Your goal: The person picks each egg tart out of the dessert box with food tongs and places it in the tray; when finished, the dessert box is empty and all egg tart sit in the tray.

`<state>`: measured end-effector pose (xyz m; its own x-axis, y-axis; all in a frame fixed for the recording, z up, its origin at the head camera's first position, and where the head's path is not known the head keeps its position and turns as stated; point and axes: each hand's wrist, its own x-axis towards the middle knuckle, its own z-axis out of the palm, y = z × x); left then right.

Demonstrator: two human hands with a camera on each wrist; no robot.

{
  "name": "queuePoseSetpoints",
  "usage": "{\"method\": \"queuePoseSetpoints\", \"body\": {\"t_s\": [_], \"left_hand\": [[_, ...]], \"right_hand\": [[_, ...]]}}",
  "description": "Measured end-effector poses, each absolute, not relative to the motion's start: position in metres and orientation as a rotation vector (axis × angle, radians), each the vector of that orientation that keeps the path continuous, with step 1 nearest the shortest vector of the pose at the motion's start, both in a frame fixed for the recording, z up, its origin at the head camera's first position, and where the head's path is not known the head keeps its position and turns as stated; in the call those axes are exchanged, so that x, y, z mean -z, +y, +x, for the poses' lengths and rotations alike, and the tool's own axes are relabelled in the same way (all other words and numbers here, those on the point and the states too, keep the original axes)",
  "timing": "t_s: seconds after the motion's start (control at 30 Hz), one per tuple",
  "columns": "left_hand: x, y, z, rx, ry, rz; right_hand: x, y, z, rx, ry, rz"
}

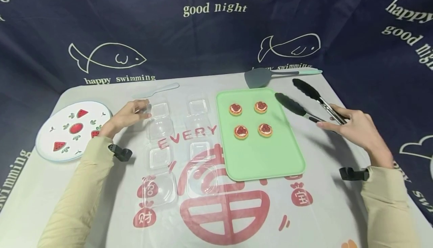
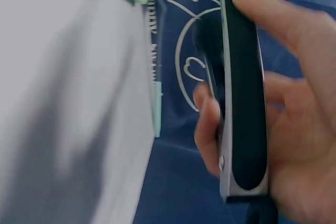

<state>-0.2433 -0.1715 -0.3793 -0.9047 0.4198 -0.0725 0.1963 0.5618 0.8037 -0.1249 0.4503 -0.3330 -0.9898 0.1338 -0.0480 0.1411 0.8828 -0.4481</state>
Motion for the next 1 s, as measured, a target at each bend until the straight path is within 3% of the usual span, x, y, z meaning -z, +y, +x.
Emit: {"method": "queuePoseSetpoints", "body": {"t_s": [0.33,1.0], "left_hand": [[0.378,-0.168,-0.246,-1.251,2.561,0.492],[0.377,-0.167,-0.250,-1.242,2.454,0.359]], "right_hand": [[0.360,0.456,-0.138,0.623,3.044,0.488],[0.374,0.446,-0.145,0.441,3.002,0.352]]}}
